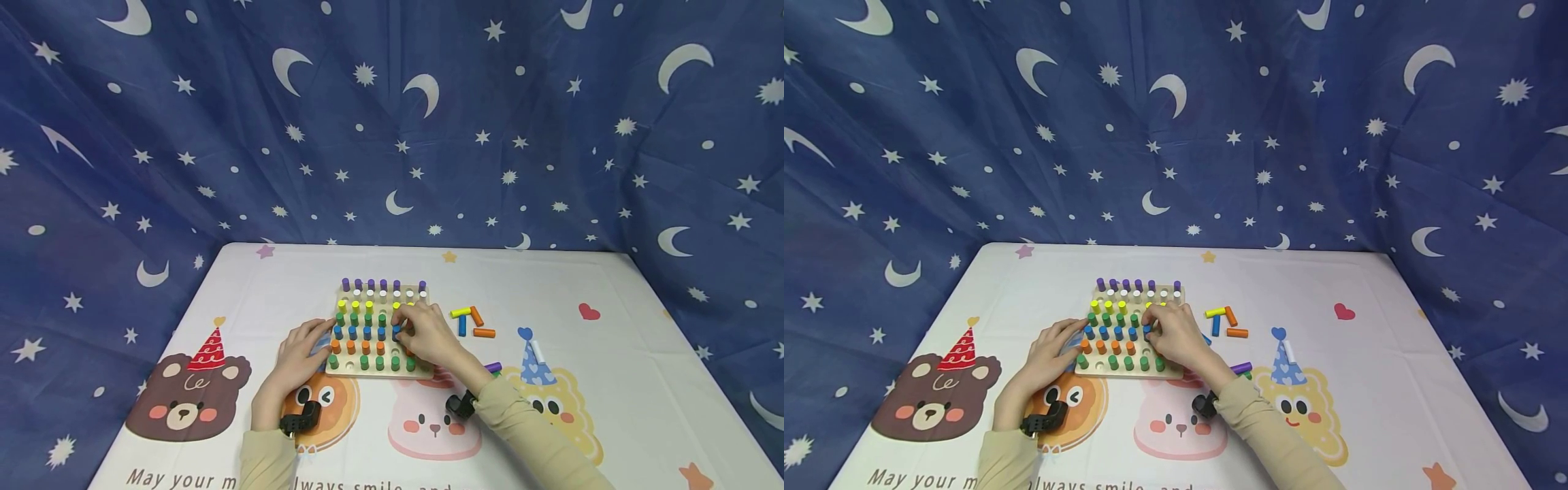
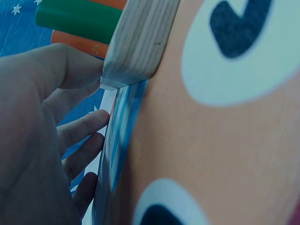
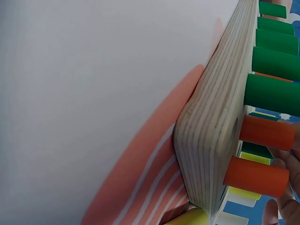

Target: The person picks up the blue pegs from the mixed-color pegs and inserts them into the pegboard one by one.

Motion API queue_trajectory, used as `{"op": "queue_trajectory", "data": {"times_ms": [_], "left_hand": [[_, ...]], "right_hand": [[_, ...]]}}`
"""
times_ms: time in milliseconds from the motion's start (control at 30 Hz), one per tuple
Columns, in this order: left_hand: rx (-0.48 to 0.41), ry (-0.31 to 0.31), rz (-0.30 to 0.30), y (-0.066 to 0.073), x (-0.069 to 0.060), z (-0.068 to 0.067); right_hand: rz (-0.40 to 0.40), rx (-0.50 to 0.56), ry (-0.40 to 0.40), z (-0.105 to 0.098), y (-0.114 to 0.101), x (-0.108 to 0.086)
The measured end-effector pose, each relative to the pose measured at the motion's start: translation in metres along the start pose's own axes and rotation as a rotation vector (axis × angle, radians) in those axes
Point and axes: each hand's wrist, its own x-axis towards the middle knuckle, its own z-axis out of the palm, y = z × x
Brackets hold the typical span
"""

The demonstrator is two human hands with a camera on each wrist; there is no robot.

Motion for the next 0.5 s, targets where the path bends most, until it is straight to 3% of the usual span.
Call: {"op": "queue_trajectory", "data": {"times_ms": [500], "left_hand": [[0.001, -0.004, -0.009, -0.0007, 0.0011, 0.0008]], "right_hand": [[0.001, -0.002, 0.002, 0.0000, -0.0001, -0.0003]]}}
